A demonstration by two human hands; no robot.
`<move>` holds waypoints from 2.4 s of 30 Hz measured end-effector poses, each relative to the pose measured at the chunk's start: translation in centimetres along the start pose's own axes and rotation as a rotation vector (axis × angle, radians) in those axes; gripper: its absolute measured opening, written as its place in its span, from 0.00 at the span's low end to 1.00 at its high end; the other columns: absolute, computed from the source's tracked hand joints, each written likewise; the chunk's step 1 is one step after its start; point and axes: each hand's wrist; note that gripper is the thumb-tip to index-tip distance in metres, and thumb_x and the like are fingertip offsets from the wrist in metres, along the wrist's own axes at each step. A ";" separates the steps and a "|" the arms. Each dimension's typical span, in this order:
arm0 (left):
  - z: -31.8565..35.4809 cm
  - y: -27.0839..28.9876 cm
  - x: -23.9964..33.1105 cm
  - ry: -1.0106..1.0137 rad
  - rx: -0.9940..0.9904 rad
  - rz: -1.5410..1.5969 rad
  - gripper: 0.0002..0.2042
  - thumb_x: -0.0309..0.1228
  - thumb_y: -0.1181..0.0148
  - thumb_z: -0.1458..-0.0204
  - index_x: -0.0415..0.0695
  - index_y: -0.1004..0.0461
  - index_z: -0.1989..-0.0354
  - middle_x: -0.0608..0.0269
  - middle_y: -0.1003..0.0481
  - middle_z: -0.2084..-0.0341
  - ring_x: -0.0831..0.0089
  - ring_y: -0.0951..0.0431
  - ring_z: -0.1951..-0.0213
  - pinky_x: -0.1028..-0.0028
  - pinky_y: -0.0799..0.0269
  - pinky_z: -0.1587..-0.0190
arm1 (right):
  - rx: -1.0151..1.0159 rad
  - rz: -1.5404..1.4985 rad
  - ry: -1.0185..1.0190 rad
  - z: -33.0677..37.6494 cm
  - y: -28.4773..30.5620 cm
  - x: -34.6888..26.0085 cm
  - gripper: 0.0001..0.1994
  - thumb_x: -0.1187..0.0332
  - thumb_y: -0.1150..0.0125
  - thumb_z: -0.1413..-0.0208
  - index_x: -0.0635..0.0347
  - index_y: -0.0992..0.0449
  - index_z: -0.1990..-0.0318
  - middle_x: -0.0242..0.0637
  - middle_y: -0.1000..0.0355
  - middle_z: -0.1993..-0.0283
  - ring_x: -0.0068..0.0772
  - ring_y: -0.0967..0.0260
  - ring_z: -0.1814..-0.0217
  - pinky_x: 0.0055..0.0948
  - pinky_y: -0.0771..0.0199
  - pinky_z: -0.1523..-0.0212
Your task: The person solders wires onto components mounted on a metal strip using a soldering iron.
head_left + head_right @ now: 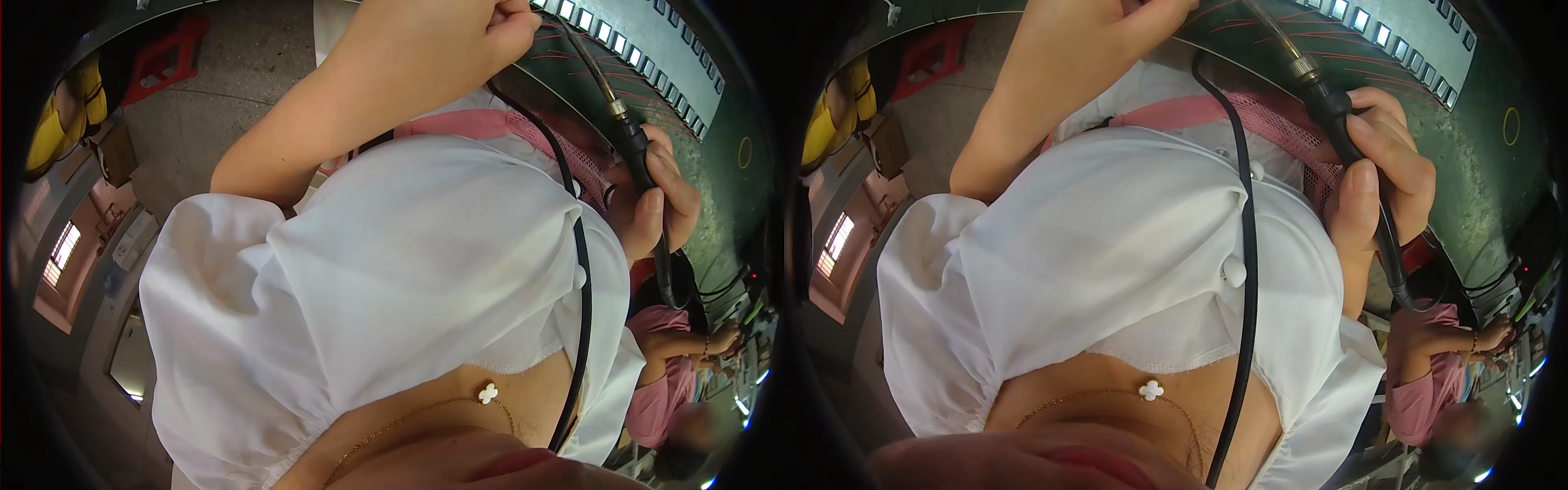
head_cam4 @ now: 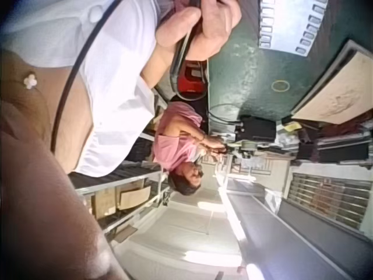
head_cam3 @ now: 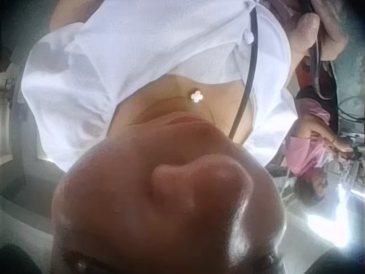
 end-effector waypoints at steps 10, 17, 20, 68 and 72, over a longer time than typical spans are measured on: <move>-0.1 -0.2 0.0 0.010 0.014 -0.002 0.09 0.29 0.46 0.55 0.37 0.31 0.81 0.53 0.30 0.82 0.58 0.30 0.76 0.66 0.35 0.72 | 0.106 -0.087 0.018 0.3 0.0 0.5 0.14 0.63 0.54 0.45 0.67 0.34 0.60 0.45 0.34 0.84 0.38 0.34 0.74 0.47 0.36 0.56; 0.4 0.8 0.4 0.002 -0.006 0.042 0.08 0.28 0.45 0.54 0.36 0.29 0.79 0.53 0.30 0.82 0.60 0.29 0.79 0.69 0.35 0.74 | 0.143 -0.183 0.026 0.5 0.3 0.6 0.13 0.65 0.54 0.45 0.68 0.35 0.60 0.44 0.33 0.83 0.35 0.35 0.77 0.45 0.34 0.58; 0.6 1.7 0.4 0.070 -0.023 0.050 0.07 0.26 0.44 0.53 0.35 0.29 0.78 0.55 0.30 0.83 0.68 0.30 0.81 0.74 0.36 0.77 | 0.156 -0.106 0.060 0.6 1.1 0.2 0.14 0.65 0.57 0.45 0.68 0.35 0.60 0.45 0.34 0.83 0.33 0.35 0.79 0.46 0.35 0.58; -0.5 -1.6 -0.7 -0.174 0.057 -0.073 0.09 0.28 0.46 0.55 0.37 0.31 0.82 0.50 0.31 0.82 0.54 0.30 0.76 0.63 0.35 0.71 | 0.070 -0.044 0.072 0.3 0.7 0.4 0.11 0.67 0.54 0.46 0.68 0.35 0.61 0.43 0.34 0.84 0.30 0.36 0.81 0.45 0.34 0.57; -0.5 -1.7 -0.8 -0.163 0.052 -0.041 0.09 0.28 0.45 0.55 0.36 0.31 0.83 0.49 0.31 0.82 0.54 0.30 0.76 0.63 0.35 0.71 | 0.133 -0.117 0.026 0.8 0.6 0.6 0.11 0.67 0.54 0.46 0.68 0.34 0.62 0.44 0.34 0.83 0.30 0.36 0.81 0.45 0.34 0.57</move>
Point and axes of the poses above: each hand's wrist, its own z-axis away from the middle knuckle, its own y-axis out of the back of the hand, x = y × z
